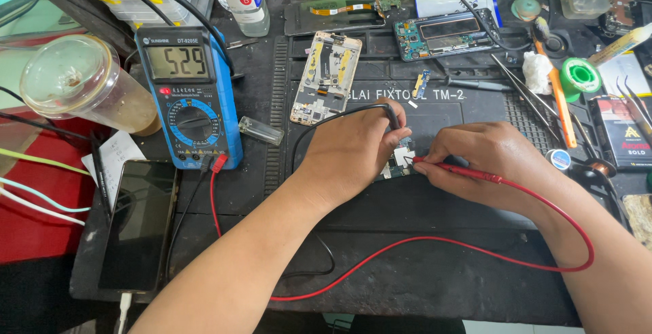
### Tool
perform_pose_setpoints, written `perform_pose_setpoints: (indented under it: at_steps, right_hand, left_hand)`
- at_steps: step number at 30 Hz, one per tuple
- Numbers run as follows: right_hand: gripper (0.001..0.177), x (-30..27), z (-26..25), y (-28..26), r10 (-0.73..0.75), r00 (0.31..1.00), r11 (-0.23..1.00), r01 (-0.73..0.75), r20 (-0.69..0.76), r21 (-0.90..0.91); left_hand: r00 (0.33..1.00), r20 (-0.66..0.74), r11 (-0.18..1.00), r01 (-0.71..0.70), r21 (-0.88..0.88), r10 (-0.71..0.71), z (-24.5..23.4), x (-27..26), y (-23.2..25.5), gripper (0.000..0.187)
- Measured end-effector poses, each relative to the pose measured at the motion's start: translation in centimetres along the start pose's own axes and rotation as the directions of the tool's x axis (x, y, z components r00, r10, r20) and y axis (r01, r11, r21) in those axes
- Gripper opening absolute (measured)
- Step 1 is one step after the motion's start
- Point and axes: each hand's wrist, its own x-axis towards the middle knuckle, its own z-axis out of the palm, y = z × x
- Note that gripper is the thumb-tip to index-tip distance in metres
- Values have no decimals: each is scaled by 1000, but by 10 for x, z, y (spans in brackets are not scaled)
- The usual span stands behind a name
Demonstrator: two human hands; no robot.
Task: The person uses a pencil to point at components on a small circuit board. They then use a multimeter with red and black probes to test various points on the board, observing the readings on the multimeter's display.
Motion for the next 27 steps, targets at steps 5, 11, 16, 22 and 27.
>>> perform_pose_setpoints:
  at_steps: [5,11,16,22,27]
  right_hand:
    - [16,-1,2,3,-17,1000,1000,17,-17,-17]
    - [14,0,1,2,-15,1000,1000,15,-10,-8]
    - [16,0,1,1,-9,1000,1000,9,-13,-11]
    - [16,0,1,2,-15,1000,1000,15,-13,-17]
    - [16,-1,0,1,-12,1000,1000,12,-12,-12]
  left_hand:
    - [1000,-9,1000,-9,-14,9,0,0,-1,18]
    - [1000,5,1000,14,-9,-14,0,0,-1,18]
    - [1000,-9,1000,10,-5,-10,2,0,-1,16]
    - [1000,-22,1000,-2,-5,2,2,0,-2,17]
    - [1000,-18,1000,2,-14,-3,3,0,-3,17]
